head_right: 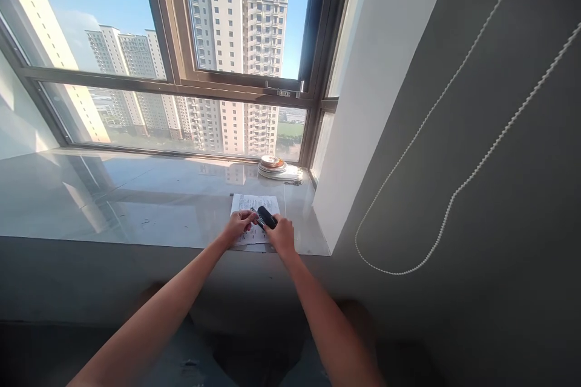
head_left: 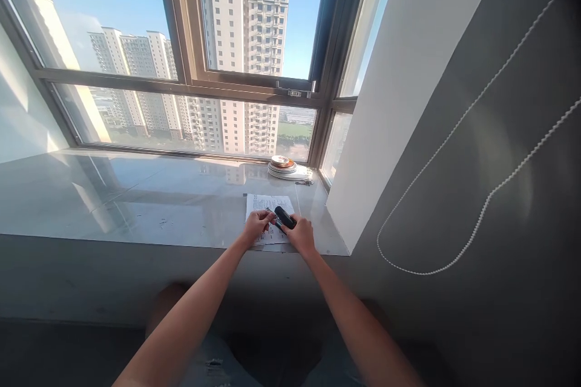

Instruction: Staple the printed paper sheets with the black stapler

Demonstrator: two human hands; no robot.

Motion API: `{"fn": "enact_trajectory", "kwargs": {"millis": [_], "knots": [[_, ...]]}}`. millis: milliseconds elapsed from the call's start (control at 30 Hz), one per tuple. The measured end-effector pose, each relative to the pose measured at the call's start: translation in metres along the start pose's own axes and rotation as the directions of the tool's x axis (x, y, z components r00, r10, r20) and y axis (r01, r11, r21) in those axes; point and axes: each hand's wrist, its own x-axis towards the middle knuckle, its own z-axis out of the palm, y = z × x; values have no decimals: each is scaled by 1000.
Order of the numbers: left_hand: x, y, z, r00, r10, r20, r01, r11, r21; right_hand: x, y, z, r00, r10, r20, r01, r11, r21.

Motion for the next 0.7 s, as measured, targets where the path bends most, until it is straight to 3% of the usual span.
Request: {"fn": "enact_trajectory", "kwargs": {"millis": [67,133,333,433,533,633,700], "knots": [[-2,4,0,992,-23,121,26,999,-23,-7,-2,-3,998,38,-44,-40,998,-48],[-3,8,3,986,-38,160,45,998,-40,-5,-4,-3,996,47,-80,-50,998,-45],[2,3,14,991,-28,-128,29,1000,11,31,-5,18,998,37,-42,-36,999,23],[6,-3,13,984,-16,-179,17,1000,3,44,-4,21,999,-18,32,16,997,79],[7,-1,7,981,-26,-194,11,997,-80,42,-4,10,983,-183,2,180,970,164],[3,13,2,984,-22,-178,7,997,-82,30,-8,-6,899,-438,-22,423,852,310],[-1,25,1,994,-6,-106,0,998,-57,23,-11,-13,848,-530,-30,495,770,403]]}}
